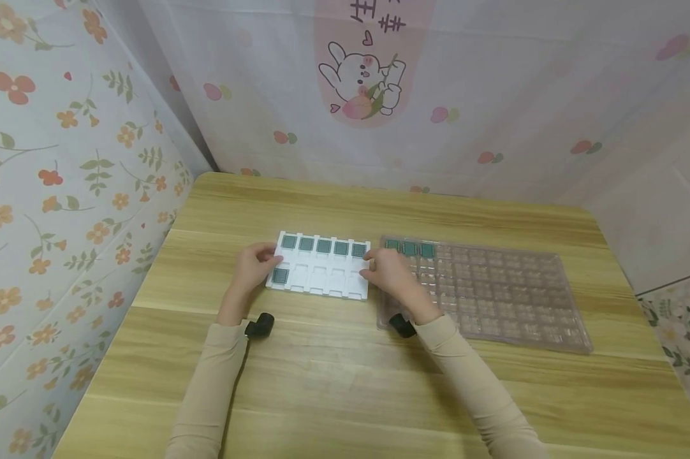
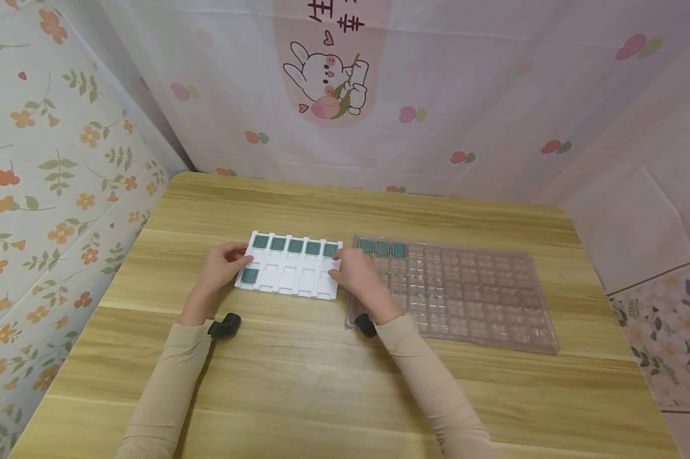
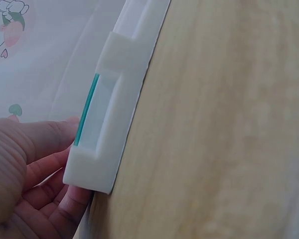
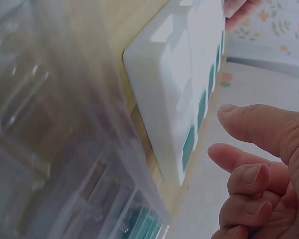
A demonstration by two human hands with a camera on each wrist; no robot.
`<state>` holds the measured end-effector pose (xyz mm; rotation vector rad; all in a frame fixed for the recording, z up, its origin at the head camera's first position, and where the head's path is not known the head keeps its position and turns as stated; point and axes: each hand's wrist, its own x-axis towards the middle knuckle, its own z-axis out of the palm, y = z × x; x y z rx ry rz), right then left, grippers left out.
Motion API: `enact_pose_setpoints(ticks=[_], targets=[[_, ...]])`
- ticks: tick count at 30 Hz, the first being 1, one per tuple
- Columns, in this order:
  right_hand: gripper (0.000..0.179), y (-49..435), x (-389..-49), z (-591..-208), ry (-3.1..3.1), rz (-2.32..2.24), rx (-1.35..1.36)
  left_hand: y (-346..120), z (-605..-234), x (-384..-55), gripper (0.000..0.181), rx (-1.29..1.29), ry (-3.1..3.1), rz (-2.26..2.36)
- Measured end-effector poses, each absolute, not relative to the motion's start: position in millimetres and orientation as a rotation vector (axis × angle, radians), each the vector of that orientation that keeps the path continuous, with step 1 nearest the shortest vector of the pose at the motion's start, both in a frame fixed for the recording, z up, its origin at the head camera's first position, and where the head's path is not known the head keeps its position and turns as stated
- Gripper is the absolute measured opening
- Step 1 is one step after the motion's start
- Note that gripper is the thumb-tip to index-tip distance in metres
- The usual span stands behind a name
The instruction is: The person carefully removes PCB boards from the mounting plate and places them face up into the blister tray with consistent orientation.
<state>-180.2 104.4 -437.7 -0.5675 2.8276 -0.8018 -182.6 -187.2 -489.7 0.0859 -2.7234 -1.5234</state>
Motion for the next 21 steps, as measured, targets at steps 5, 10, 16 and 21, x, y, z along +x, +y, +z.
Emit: enact_pose_setpoints(ticks=[5,10,16,21], targets=[[0.029,96.9,-180.5,-438.8,2.804,-0.779,-0.54,-187.1,-488.9,-182.1,0.034,0.084,-2.728,-1.51],[0.028,86.3,-178.5,-434.4,2.819,-0.771,-0.59,-187.5,-488.5,-182.0,0.034,0.081,-2.724,-1.513],[0.029,71.2,-177.6,-430.7,2.825,-0.728,-0.679,-187.7,-488.5,-182.3,0.034,0.082,-2.719,-1.519],[0.03,60.4,-177.9,-429.3,2.815,-0.682,-0.673,-188.0,-488.6,-182.3,0.034,0.083,-2.72,-1.518]])
